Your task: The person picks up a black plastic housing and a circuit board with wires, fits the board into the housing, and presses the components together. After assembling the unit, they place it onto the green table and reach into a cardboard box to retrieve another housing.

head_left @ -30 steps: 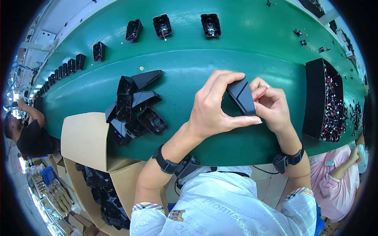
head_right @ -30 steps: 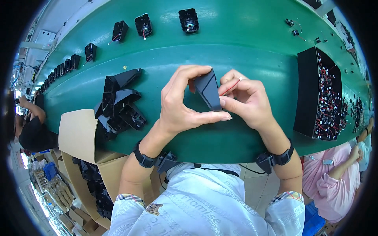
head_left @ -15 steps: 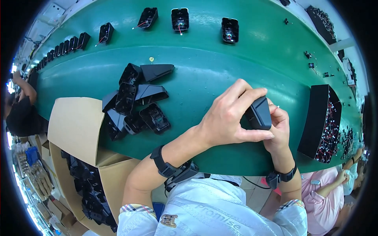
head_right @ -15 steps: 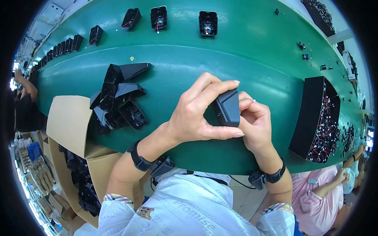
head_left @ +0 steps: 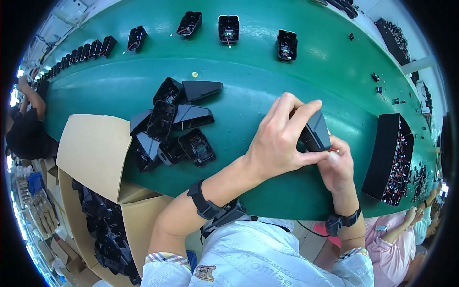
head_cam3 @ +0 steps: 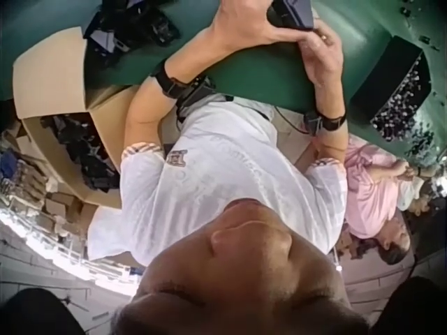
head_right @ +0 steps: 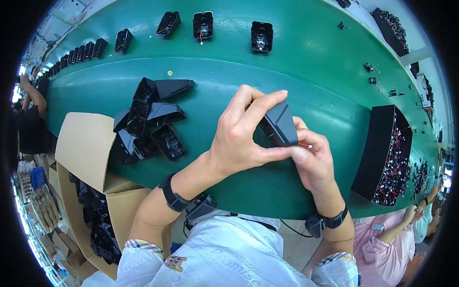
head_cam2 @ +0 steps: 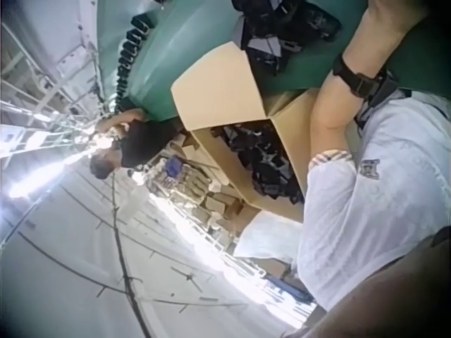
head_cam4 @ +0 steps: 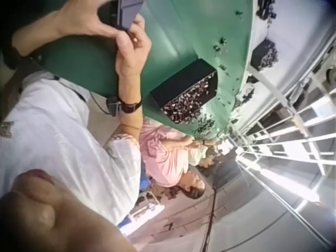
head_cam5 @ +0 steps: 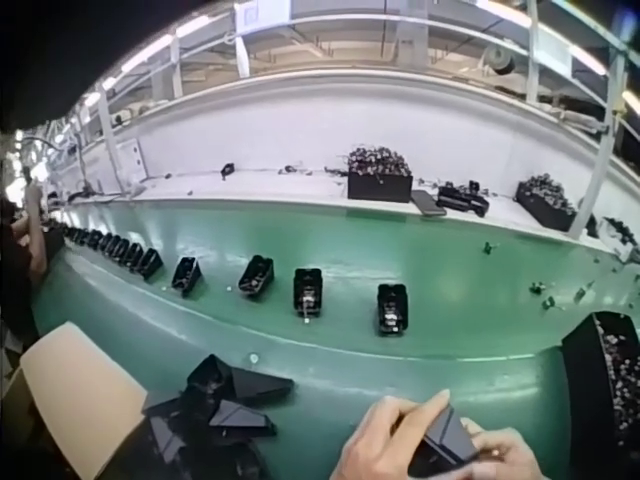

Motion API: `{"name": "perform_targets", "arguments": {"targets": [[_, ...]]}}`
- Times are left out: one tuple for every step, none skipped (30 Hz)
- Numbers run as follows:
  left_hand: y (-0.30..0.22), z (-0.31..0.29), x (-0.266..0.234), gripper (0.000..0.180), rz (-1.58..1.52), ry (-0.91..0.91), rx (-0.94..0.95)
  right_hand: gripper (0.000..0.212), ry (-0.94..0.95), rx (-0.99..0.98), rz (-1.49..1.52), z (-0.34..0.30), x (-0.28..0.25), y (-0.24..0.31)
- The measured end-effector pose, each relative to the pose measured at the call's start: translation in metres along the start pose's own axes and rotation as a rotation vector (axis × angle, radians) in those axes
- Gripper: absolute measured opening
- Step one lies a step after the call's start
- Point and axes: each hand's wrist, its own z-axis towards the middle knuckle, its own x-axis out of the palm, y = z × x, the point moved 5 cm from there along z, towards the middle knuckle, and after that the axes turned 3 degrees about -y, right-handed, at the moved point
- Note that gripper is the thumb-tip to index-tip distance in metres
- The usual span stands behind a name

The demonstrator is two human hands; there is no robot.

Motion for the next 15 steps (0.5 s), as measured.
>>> {"name": "perform_targets", "arguments": {"targets": [[-0.002,-0.001,0.001,0.079,0.0,0.0,0.006,0.024,0.001,-0.006,-0.001,0.0,0.0,0.0],[-0.001,-0.003,0.002,0.081,0.022,0.029,-0.016,0.022,-0.048,0.048,0.011,0.0,-0.001,-0.005],[-0.001,-0.004,0.003,0.083,0.044,0.059,-0.038,0.021,-0.098,0.101,0.023,0.0,-0.002,-0.009],[-0.002,-0.003,0.004,0.083,0.046,0.062,-0.032,0.021,-0.098,0.095,0.025,0.001,-0.001,-0.007],[-0.003,-0.002,0.004,0.085,0.023,0.063,-0.026,0.019,-0.106,0.091,0.046,0.001,0.001,-0.005],[-0.004,-0.002,0.003,0.087,-0.002,0.065,-0.02,0.017,-0.116,0.085,0.066,0.002,0.003,-0.003],[-0.006,-0.002,0.002,0.087,-0.001,0.069,-0.012,0.017,-0.117,0.076,0.069,0.003,0.003,-0.003],[-0.01,-0.001,0.001,0.087,-0.03,0.066,-0.001,0.018,-0.076,-0.009,0.01,0.004,0.003,0.004],[-0.013,0.0,-0.001,0.087,-0.059,0.063,0.012,0.018,-0.035,-0.095,-0.049,0.003,0.004,0.011],[-0.015,0.0,-0.002,0.087,-0.062,0.066,0.022,0.018,-0.038,-0.105,-0.049,0.001,0.003,0.012],[-0.014,0.002,-0.003,0.085,-0.074,0.048,0.055,0.019,-0.032,-0.075,-0.024,0.002,0.001,0.009],[-0.015,0.003,-0.004,0.082,-0.086,0.031,0.089,0.02,-0.025,-0.045,0.002,0.003,-0.002,0.007],[-0.018,0.005,-0.003,0.082,-0.087,0.032,0.106,0.022,0.002,-0.094,-0.01,0.003,-0.005,0.01],[-0.019,0.003,-0.002,0.086,-0.062,0.066,0.089,0.022,-0.001,-0.107,-0.008,0.003,-0.004,0.011],[-0.019,0.002,0.0,0.09,-0.037,0.1,0.072,0.022,-0.025,-0.168,-0.043,0.003,-0.003,0.015]]}}
